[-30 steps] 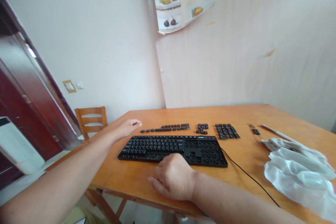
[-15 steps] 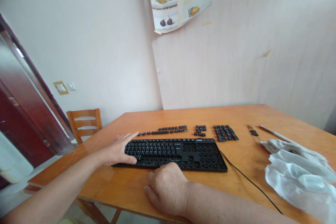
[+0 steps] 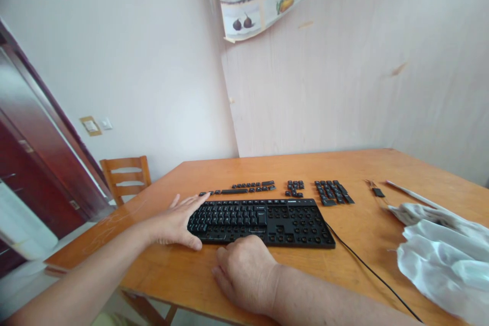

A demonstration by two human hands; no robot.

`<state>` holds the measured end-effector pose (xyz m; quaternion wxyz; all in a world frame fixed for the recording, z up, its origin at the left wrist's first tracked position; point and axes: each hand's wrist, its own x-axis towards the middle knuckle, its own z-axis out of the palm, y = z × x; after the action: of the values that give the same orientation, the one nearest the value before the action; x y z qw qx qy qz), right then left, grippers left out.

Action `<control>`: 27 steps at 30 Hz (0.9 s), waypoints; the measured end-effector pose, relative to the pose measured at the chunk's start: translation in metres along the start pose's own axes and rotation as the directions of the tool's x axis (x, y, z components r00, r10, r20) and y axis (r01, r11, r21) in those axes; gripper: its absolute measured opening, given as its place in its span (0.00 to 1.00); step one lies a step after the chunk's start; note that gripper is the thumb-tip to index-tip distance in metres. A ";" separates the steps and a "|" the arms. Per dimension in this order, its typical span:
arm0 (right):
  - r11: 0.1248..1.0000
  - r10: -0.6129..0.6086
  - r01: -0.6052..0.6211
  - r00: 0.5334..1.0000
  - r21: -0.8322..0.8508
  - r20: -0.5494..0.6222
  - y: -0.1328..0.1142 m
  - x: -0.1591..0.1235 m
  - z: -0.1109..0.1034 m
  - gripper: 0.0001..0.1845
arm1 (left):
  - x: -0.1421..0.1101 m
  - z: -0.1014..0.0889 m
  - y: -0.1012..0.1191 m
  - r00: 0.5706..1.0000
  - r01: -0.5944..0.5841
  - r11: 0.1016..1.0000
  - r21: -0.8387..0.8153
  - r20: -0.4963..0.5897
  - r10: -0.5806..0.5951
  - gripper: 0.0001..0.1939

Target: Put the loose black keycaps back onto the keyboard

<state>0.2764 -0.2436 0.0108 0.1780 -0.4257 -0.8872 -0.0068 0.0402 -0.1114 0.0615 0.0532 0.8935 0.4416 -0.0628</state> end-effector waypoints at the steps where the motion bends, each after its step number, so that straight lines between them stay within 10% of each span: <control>1: 1.000 0.000 0.000 1.000 0.004 0.003 0.000 0.000 0.000 0.13 | 0.001 0.000 0.000 1.000 0.004 1.000 -0.004 0.001 -0.004 0.71; 12: 0.999 0.036 -0.036 0.999 0.012 0.002 0.001 -0.002 0.005 0.12 | 0.005 -0.003 0.002 1.000 0.028 0.997 -0.067 0.009 -0.028 0.71; 20: 0.999 0.033 -0.033 0.999 0.029 0.002 0.003 -0.003 0.005 0.12 | 0.006 -0.005 0.000 0.971 0.142 0.966 -0.214 -0.158 -0.178 0.43; 27: 0.999 0.030 -0.030 1.000 0.044 0.008 0.002 -0.004 0.006 0.12 | 0.014 0.005 0.001 0.971 0.174 0.971 -0.162 -0.138 -0.197 0.53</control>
<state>0.2781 -0.2444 0.0033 0.1843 -0.4350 -0.8812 0.0171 0.0495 -0.1021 0.0545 0.0797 0.8438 0.5296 0.0343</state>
